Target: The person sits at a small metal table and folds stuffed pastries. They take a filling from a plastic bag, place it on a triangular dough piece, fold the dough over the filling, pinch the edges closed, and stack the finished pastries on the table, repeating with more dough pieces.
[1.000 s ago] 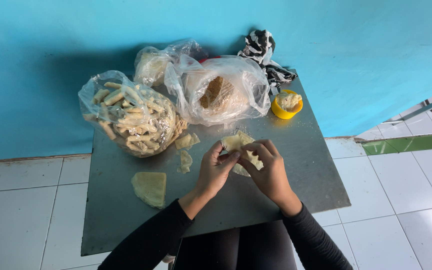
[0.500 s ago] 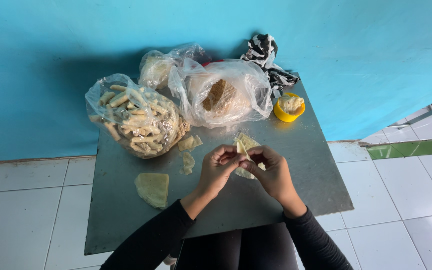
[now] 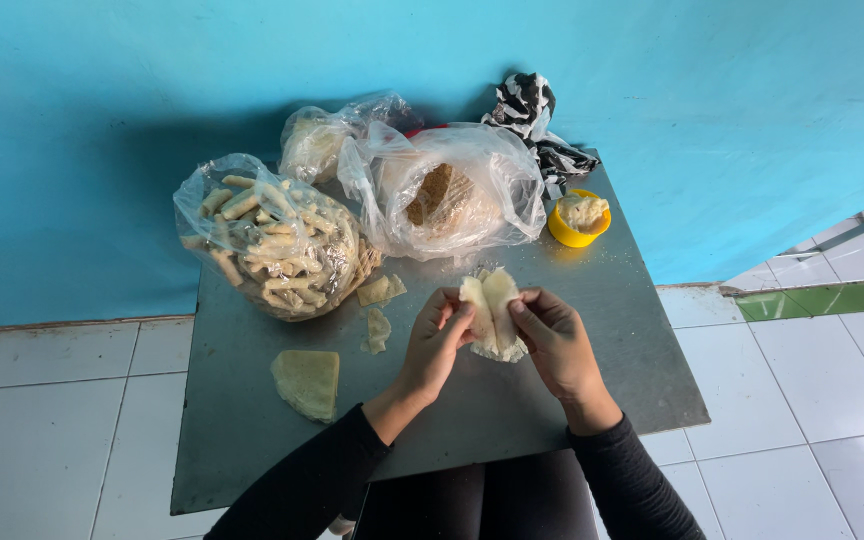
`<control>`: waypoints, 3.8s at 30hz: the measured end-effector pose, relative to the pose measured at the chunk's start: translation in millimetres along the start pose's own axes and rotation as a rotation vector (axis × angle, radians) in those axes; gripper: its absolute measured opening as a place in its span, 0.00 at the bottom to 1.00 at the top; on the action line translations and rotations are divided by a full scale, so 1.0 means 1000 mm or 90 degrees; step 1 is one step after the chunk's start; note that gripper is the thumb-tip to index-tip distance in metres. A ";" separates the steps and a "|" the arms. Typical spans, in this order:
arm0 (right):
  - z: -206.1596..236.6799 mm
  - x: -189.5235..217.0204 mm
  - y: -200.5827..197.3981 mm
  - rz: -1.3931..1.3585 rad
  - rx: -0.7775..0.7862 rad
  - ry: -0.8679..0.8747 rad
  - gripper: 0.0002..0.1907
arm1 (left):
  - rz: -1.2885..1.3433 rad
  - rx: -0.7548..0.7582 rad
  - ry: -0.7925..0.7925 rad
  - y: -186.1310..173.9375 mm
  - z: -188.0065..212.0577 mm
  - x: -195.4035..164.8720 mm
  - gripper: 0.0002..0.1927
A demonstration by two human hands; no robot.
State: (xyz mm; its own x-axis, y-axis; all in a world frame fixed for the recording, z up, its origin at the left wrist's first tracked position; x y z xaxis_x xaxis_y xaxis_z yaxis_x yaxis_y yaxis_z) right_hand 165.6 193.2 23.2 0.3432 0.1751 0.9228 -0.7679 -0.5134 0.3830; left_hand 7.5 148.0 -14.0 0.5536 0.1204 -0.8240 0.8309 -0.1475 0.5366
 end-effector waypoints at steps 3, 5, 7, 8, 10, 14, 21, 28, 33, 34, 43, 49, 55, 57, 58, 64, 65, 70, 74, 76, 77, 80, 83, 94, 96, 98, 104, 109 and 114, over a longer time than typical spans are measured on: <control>-0.004 0.002 -0.012 -0.088 -0.066 0.017 0.09 | 0.075 -0.071 -0.003 -0.011 -0.002 0.004 0.09; -0.003 0.011 -0.020 -0.010 -0.123 -0.035 0.10 | 0.110 -0.120 0.031 -0.020 -0.003 0.003 0.08; 0.003 0.029 -0.025 0.192 -0.186 -0.152 0.07 | 0.151 -0.175 0.079 -0.030 -0.002 -0.001 0.08; 0.009 0.035 -0.020 0.378 -0.182 -0.169 0.07 | 0.146 -0.183 0.095 -0.032 -0.001 -0.003 0.09; 0.024 0.043 -0.004 0.750 -0.167 -0.199 0.09 | 0.134 -0.201 0.127 -0.035 0.001 -0.008 0.10; 0.045 0.032 0.031 0.994 0.013 -0.263 0.18 | 0.143 -0.204 0.072 -0.030 0.001 -0.010 0.13; 0.056 0.024 0.042 0.987 0.050 -0.266 0.18 | 0.078 -0.191 0.054 -0.027 0.001 -0.011 0.17; 0.061 0.022 0.041 1.007 0.054 -0.282 0.19 | 0.065 -0.167 0.067 -0.023 0.003 -0.013 0.14; 0.062 0.025 0.044 0.995 0.057 -0.251 0.16 | 0.036 -0.123 0.094 -0.013 0.001 -0.017 0.14; 0.062 0.026 0.044 0.990 0.058 -0.248 0.15 | 0.030 -0.112 0.097 -0.011 0.001 -0.018 0.14; 0.032 0.002 0.002 0.204 0.014 0.001 0.11 | 0.005 0.105 -0.023 0.034 0.014 -0.008 0.16; 0.024 0.008 -0.016 0.360 -0.073 -0.001 0.08 | -0.539 0.033 0.095 0.039 0.021 -0.035 0.13; 0.030 0.028 0.006 0.778 -0.064 -0.083 0.08 | -0.799 0.039 0.000 0.048 0.029 -0.028 0.14; 0.029 0.027 0.009 0.785 -0.084 -0.049 0.10 | -0.825 0.032 -0.020 0.046 0.028 -0.028 0.14; 0.029 0.027 0.010 0.788 -0.094 -0.032 0.11 | -0.838 0.028 -0.031 0.045 0.027 -0.028 0.14; 0.028 0.028 0.013 0.816 -0.098 -0.035 0.10 | -0.832 0.039 -0.037 0.044 0.026 -0.027 0.15; 0.028 0.028 0.012 0.811 -0.094 -0.039 0.10 | -0.828 0.041 -0.045 0.044 0.027 -0.026 0.15; 0.027 0.030 0.008 0.827 -0.074 -0.069 0.13 | -0.826 0.057 -0.063 0.045 0.028 -0.027 0.15; 0.018 0.049 -0.013 0.904 -0.108 -0.078 0.15 | -0.844 0.050 -0.020 0.048 0.028 -0.032 0.15; 0.003 0.072 -0.038 0.960 -0.180 -0.081 0.19 | -0.867 0.047 -0.014 0.049 0.027 -0.033 0.16; -0.005 0.087 -0.045 1.014 -0.199 -0.141 0.25 | -0.873 0.038 0.004 0.049 0.028 -0.036 0.16; -0.039 0.105 -0.064 1.132 -0.205 -0.175 0.39 | -0.881 0.017 0.068 0.051 0.028 -0.044 0.16; -0.059 0.107 -0.070 1.229 -0.179 -0.203 0.42 | -0.879 0.005 0.120 0.053 0.027 -0.052 0.16; -0.060 0.099 -0.067 1.188 -0.202 -0.232 0.24 | -0.972 0.043 0.175 0.065 0.034 -0.052 0.12; -0.062 0.099 -0.067 1.159 -0.209 -0.224 0.21 | -0.973 0.053 0.180 0.066 0.034 -0.050 0.12; -0.065 0.100 -0.069 1.099 -0.206 -0.209 0.20 | -0.989 0.054 0.198 0.065 0.035 -0.049 0.12; -0.058 0.099 -0.084 0.706 -0.132 -0.152 0.19 | -1.100 0.069 0.261 0.074 0.044 -0.041 0.15; -0.015 0.042 -0.061 0.169 0.151 0.235 0.19 | -1.167 0.114 0.172 0.078 0.058 -0.022 0.25; 0.017 0.018 -0.032 0.062 0.222 0.466 0.26 | -1.174 0.145 0.120 0.070 0.057 -0.013 0.34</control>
State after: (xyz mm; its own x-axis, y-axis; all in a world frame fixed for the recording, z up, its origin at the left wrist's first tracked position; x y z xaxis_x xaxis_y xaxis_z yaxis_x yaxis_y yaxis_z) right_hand 205.1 198.8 27.0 -0.2499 0.5587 0.7908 -0.5228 -0.7653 0.3755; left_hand 55.6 79.9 23.6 -0.9082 0.3511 -0.2279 0.3008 0.1685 -0.9387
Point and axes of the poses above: each hand's wrist, its own z-axis away from the middle knuckle, its own y-axis out of the palm, x = y × z, the point moved 6 cm from there along -z, towards the middle knuckle, and after that the axes turned 10 degrees about x, right-handed, at the moved point
